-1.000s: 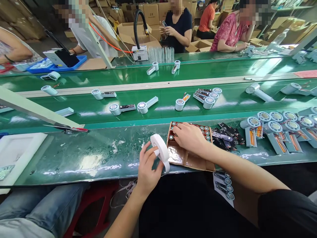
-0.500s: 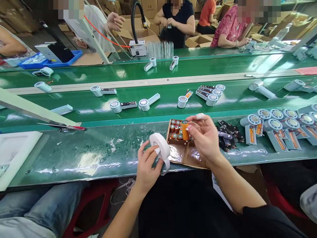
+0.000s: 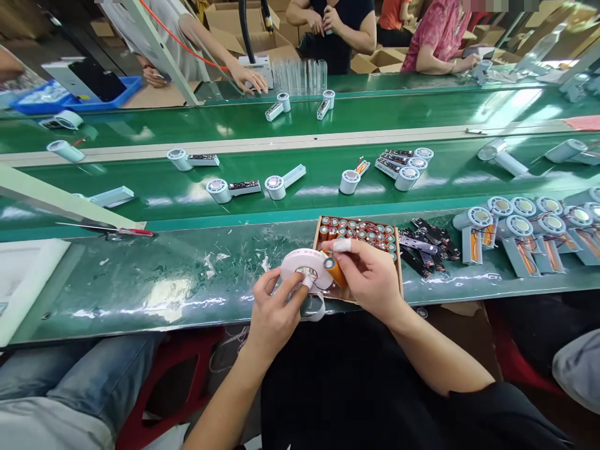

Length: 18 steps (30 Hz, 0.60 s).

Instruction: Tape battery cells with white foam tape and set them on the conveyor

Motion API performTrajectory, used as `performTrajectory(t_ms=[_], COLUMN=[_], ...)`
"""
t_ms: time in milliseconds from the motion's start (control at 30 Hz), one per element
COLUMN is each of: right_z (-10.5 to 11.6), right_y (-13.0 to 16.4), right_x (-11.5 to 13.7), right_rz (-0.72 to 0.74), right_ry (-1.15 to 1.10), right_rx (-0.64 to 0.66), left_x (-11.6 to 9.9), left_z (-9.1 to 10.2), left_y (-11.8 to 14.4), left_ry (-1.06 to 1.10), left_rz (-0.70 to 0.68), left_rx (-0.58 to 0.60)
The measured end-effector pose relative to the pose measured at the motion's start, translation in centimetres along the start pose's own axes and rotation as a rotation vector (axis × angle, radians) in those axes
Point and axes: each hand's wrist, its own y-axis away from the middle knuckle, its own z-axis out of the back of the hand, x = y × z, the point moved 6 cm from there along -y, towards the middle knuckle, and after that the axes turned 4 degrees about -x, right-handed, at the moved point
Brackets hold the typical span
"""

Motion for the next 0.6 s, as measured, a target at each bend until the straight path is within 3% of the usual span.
performTrajectory(t_ms=[100, 267, 467, 600], right_z=[0.6, 1.3, 1.6, 2.0], right_y=[0.1, 1.0, 1.2, 0.1], right_x=[0.0, -0.8, -0.4, -0.3], right_rz=[0.045, 0.002, 0.053, -0.008], right_ry=[0.067, 0.109, 0.399, 0.478], right_rx=[0.015, 0.091, 0.082, 0.256], left_x=[0.0, 0.4, -0.2, -0.1], left_z=[0.3, 0.8, 1.0, 1.6], left_y=[-0.2, -0.4, -0.6, -1.6], left_ry=[-0.002, -0.051, -0.067, -0.062], left_rz=[0.008, 0.040, -0.076, -0.205], left_rx=[0.022, 0.015, 0.036, 0.089])
